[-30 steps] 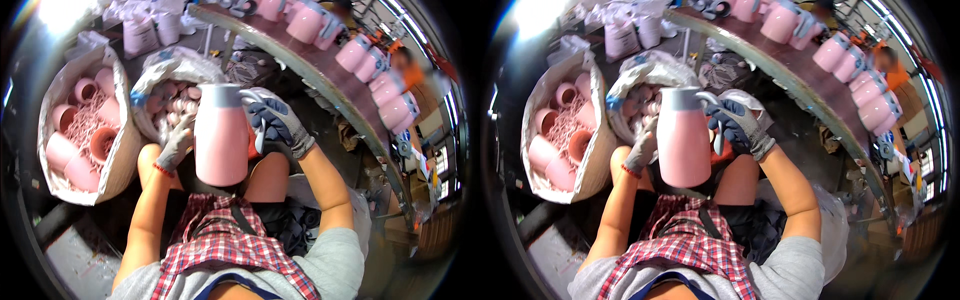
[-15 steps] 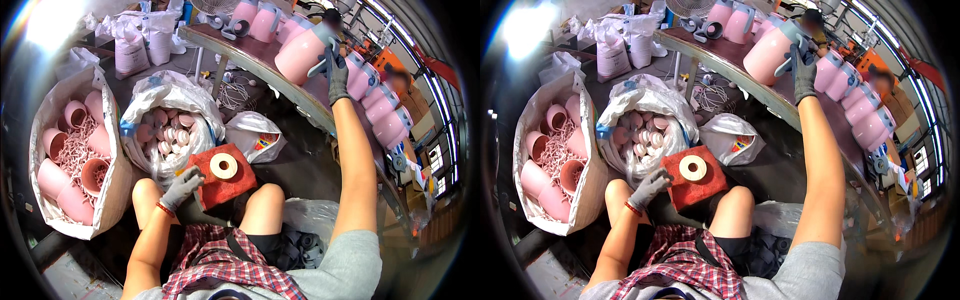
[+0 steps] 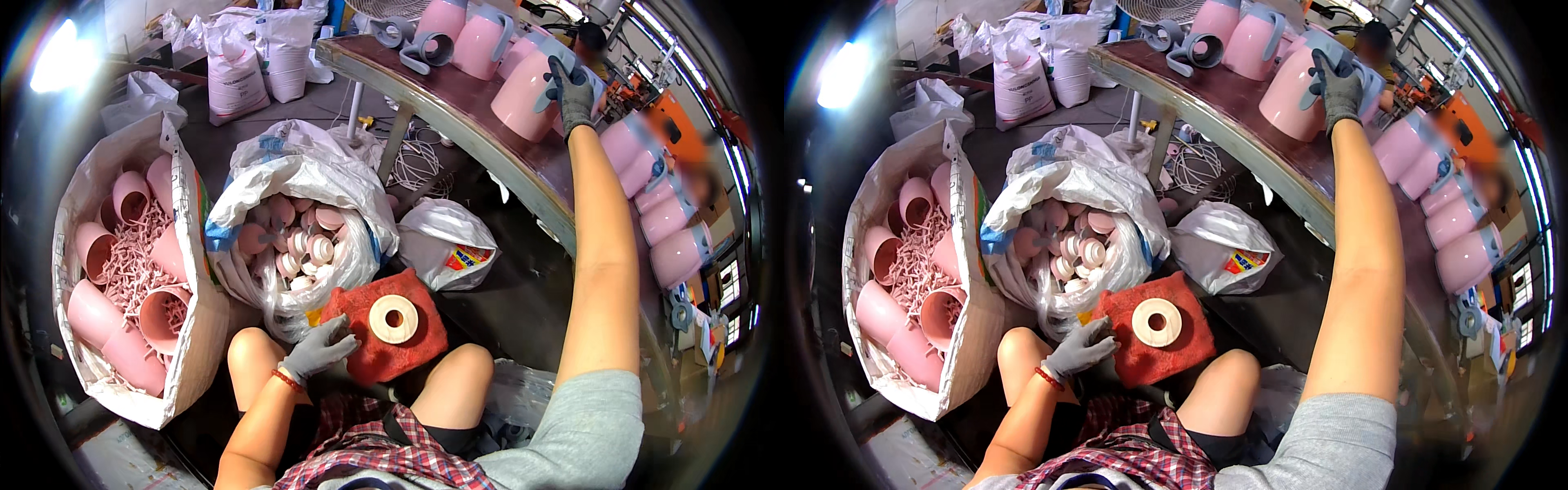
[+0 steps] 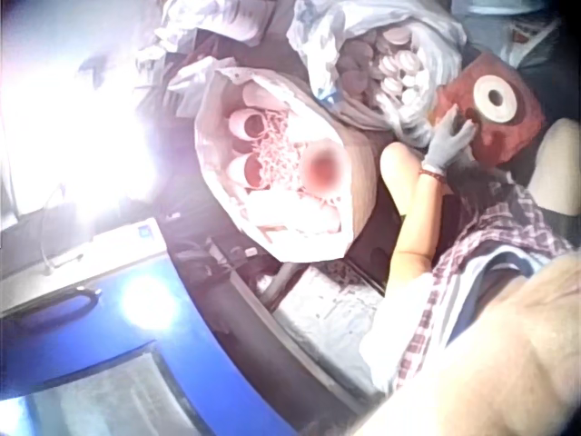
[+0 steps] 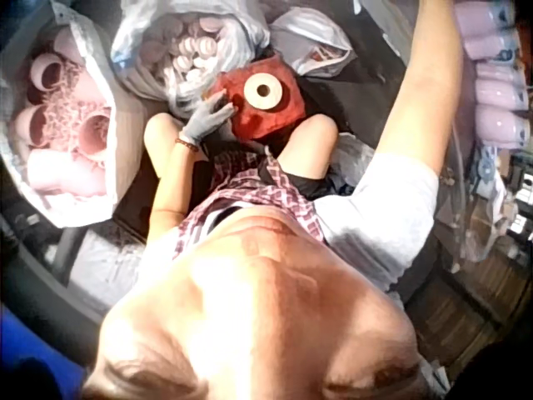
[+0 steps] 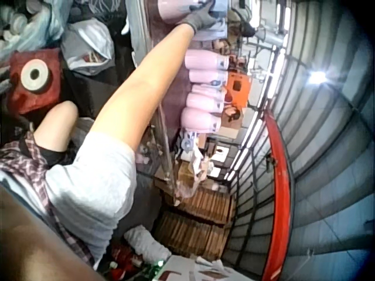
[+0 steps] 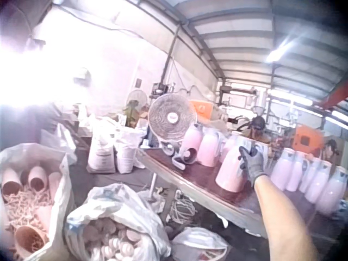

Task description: The person assembles thermos flasks by inserting a grey inner component into a pink outer shell and then placing the finished flasks onto a table.

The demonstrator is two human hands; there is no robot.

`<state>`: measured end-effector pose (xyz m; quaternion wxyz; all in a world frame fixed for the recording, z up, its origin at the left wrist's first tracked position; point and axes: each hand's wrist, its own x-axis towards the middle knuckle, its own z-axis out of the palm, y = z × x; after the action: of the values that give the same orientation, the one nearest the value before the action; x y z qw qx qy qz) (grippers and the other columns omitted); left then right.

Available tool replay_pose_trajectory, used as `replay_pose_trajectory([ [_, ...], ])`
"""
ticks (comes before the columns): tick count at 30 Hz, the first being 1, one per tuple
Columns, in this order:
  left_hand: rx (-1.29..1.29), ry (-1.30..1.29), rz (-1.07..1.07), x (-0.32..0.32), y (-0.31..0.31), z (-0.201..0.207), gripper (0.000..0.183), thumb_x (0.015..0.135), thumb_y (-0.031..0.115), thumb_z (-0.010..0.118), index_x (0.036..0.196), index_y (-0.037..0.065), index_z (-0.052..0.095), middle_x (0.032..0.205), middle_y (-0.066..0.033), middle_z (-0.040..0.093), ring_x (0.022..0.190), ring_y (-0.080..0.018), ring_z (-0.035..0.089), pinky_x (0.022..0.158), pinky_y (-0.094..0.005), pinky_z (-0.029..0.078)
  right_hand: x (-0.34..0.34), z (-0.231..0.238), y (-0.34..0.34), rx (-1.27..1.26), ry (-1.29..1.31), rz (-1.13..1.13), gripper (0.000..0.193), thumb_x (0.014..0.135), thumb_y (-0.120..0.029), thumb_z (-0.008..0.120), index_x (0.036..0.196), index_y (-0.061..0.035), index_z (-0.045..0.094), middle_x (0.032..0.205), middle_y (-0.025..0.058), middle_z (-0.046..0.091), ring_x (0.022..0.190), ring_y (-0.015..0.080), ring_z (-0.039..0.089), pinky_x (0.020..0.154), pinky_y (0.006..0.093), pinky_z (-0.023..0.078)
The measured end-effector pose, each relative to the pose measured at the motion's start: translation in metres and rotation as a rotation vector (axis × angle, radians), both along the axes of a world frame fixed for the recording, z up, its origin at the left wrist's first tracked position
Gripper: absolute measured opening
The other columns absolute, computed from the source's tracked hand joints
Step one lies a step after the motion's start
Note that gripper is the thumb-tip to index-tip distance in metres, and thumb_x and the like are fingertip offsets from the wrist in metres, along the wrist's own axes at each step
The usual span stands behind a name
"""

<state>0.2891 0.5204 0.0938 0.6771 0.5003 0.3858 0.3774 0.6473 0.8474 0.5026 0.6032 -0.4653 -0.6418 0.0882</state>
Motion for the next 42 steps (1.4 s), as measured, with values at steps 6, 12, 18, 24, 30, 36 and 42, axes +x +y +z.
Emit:
replay_pose_trajectory([
  [6, 0.035, 0.045, 0.010, 0.006, 0.010, 0.005, 0.041, 0.093, 0.016, 0.054, 0.126, -0.004, 0.041, 0.100, -0.0007, 0.053, 0.091, -0.0077, 0.054, 0.080, -0.0244, 0.045, 0.074, -0.006, 0.078, 0.184, -0.047, -0.120, 0.056, 0.074, -0.031, 0.077, 0.114, 0.0014, 0.053, 0.094, 0.0122, 0.066, 0.062, 0.0158, 0.062, 0.054, 0.0240, 0.049],
  [12, 0.061, 0.143, 0.007, -0.001, 0.013, 0.018, 0.027, 0.093, 0.016, 0.054, 0.111, -0.002, 0.046, 0.094, 0.0007, 0.049, 0.085, -0.0060, 0.051, 0.078, -0.0230, 0.045, 0.055, -0.102, 0.075, -0.148, -0.579, -0.440, 0.074, 0.072, -0.039, 0.073, 0.126, 0.0014, 0.043, 0.120, 0.0198, 0.053, 0.104, 0.0286, 0.056, 0.088, 0.0369, 0.046],
  [18, 0.071, 0.016, 0.061, 0.004, 0.014, -0.008, 0.038, 0.090, 0.020, 0.059, 0.118, -0.003, 0.048, 0.096, 0.0002, 0.053, 0.087, -0.0063, 0.049, 0.077, -0.0226, 0.044, 0.083, -0.108, -0.002, -0.196, -0.913, -0.505, 0.070, 0.076, -0.049, 0.063, 0.130, -0.0072, 0.046, 0.128, 0.0208, 0.049, 0.114, 0.0327, 0.052, 0.093, 0.0423, 0.044],
  [24, 0.200, 0.228, 0.068, 0.004, 0.016, -0.016, 0.023, 0.090, 0.023, 0.059, 0.086, 0.001, 0.057, 0.078, 0.0016, 0.055, 0.076, -0.0060, 0.050, 0.066, -0.0231, 0.044, 0.178, -0.085, -0.109, -0.296, -0.906, -0.825, 0.058, 0.079, -0.047, 0.061, 0.122, -0.0089, 0.052, 0.107, 0.0211, 0.061, 0.099, 0.0346, 0.060, 0.084, 0.0446, 0.048],
  [30, 0.126, 0.425, -0.106, 0.001, -0.013, -0.012, 0.028, 0.091, 0.027, 0.054, 0.079, 0.002, 0.058, 0.066, -0.0034, 0.056, 0.059, -0.0113, 0.052, 0.054, -0.0274, 0.043, 0.285, -0.122, -0.234, -0.356, -0.726, -1.055, 0.058, 0.082, -0.055, 0.053, 0.111, -0.0056, 0.060, 0.105, 0.0210, 0.063, 0.098, 0.0377, 0.060, 0.084, 0.0459, 0.047],
  [36, 0.325, 1.003, -0.383, 0.012, -0.047, 0.010, 0.043, 0.084, 0.045, 0.052, 0.107, 0.010, 0.062, 0.093, -0.0160, 0.064, 0.089, -0.0319, 0.061, 0.080, -0.0398, 0.046, 0.262, -0.126, -0.249, -0.474, -0.549, -1.158, 0.058, 0.081, -0.056, 0.051, 0.110, -0.0067, 0.062, 0.110, 0.0215, 0.061, 0.104, 0.0362, 0.058, 0.087, 0.0463, 0.046],
  [42, 0.311, 0.970, -0.339, 0.015, -0.046, -0.010, 0.050, 0.083, 0.047, 0.052, 0.116, 0.010, 0.059, 0.107, -0.0171, 0.062, 0.102, -0.0301, 0.058, 0.087, -0.0377, 0.043, 0.255, -0.125, -0.258, -0.526, -0.514, -1.100, 0.053, 0.083, -0.054, 0.049, 0.112, -0.0119, 0.061, 0.113, 0.0178, 0.061, 0.106, 0.0342, 0.058, 0.088, 0.0453, 0.046],
])
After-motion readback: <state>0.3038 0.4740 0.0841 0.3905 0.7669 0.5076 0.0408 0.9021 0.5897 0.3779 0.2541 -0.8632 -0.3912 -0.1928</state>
